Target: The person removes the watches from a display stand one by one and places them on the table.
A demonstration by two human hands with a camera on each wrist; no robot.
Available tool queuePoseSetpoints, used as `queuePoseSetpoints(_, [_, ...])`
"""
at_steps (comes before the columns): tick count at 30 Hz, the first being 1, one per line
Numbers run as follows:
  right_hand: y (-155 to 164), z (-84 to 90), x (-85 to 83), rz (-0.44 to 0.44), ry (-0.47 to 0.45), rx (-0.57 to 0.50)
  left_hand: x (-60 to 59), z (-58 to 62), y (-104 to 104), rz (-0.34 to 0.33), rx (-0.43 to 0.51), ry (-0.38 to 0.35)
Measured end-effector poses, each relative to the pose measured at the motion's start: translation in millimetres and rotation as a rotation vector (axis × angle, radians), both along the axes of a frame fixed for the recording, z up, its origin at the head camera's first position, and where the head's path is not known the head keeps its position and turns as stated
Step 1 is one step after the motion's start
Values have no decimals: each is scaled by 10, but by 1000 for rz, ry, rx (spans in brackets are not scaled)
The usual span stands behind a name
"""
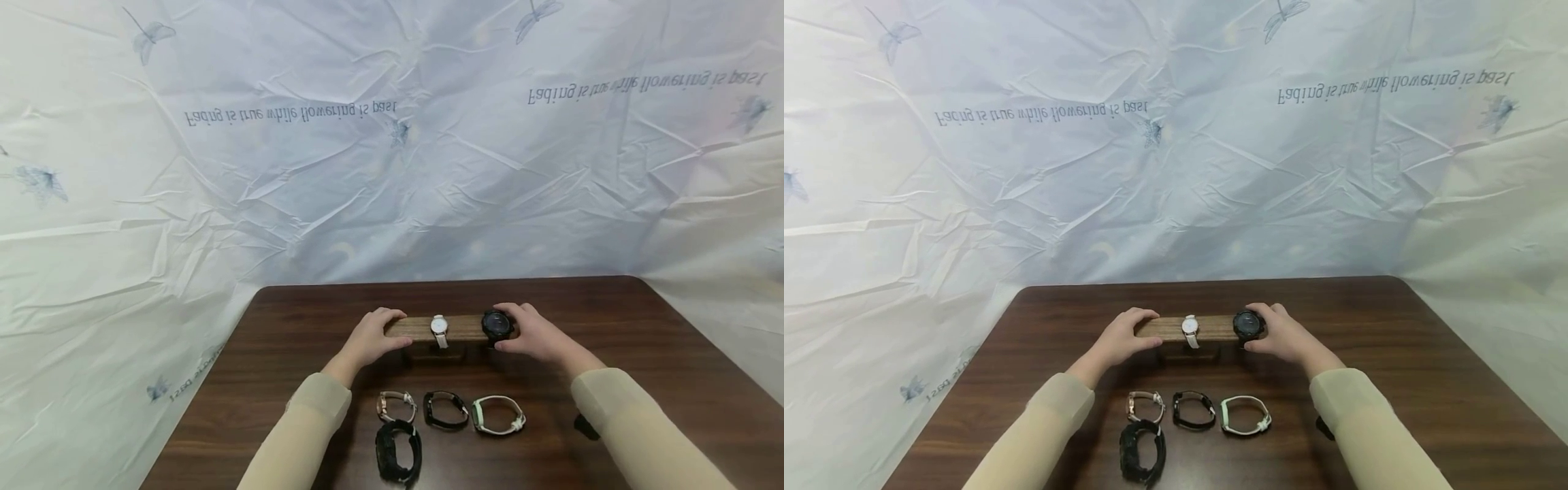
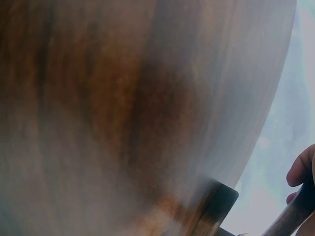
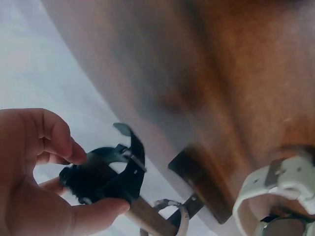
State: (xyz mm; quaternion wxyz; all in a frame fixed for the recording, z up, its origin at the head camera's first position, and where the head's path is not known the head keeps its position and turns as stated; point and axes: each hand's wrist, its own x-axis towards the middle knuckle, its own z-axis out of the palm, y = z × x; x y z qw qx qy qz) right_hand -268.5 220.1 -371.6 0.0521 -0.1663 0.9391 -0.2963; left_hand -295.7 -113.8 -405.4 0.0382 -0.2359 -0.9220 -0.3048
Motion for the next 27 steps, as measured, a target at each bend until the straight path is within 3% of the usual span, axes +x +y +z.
queuePoseSetpoints(13, [67,-262,-50,-33,-86,-199,7,9,7,3,2,-2])
queuePoseSetpoints(21, [16,-400,-66,-4,-252,-580,-5,-9,8,-3,-3,11])
queuePoseSetpoints(27, [-14,-446,-70,17,-316,-732,-21,-8,9,5,-16,13])
